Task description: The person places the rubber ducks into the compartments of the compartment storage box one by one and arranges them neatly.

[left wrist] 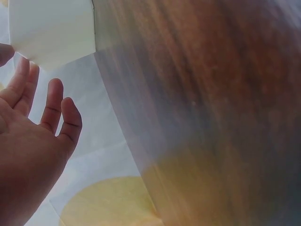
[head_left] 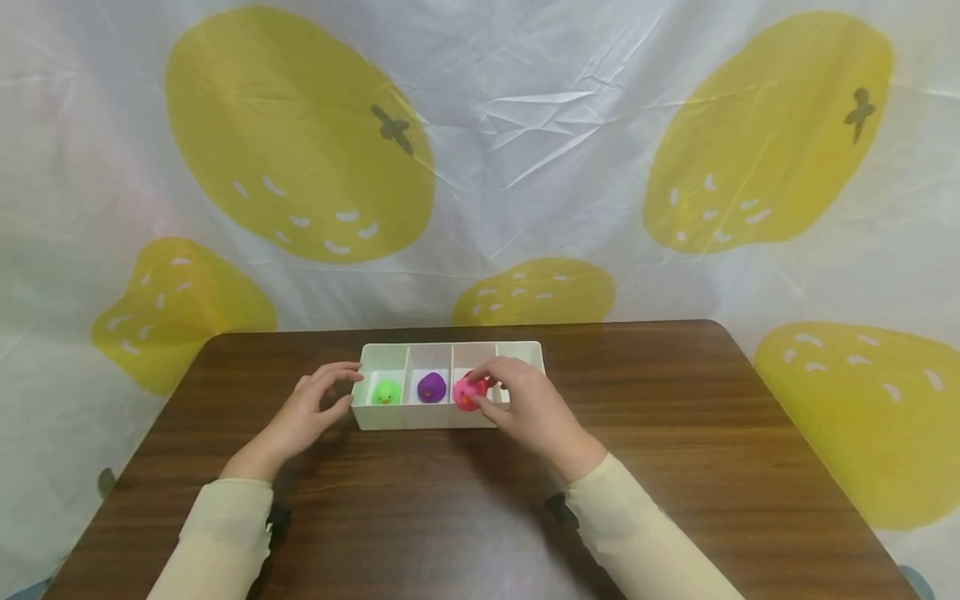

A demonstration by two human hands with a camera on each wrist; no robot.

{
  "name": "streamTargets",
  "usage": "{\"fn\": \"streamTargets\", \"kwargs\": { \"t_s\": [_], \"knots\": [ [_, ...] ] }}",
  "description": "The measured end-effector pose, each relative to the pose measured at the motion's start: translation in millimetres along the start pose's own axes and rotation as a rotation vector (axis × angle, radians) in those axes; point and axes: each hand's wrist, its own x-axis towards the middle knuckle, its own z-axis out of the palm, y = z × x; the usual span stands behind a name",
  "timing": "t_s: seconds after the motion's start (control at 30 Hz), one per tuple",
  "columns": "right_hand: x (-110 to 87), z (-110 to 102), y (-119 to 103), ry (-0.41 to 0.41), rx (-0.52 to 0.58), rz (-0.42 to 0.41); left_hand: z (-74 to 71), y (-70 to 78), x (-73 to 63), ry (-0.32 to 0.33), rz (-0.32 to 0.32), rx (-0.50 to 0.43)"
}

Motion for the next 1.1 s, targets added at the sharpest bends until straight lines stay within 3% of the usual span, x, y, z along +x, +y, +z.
{"fn": "streamTargets", "kwargs": {
  "t_s": [0.27,1.1],
  "knots": [
    [-1.4,-6,7,0.023,-0.023,0.005,-1.1,1.1,-2.3,0.016,0.011,-0.001],
    [-9.5,-20,35,-0.015,-0.042,0.168,-0.9,-0.3,-1.5,-0.005,-0.012,-0.008]
  ]
}}
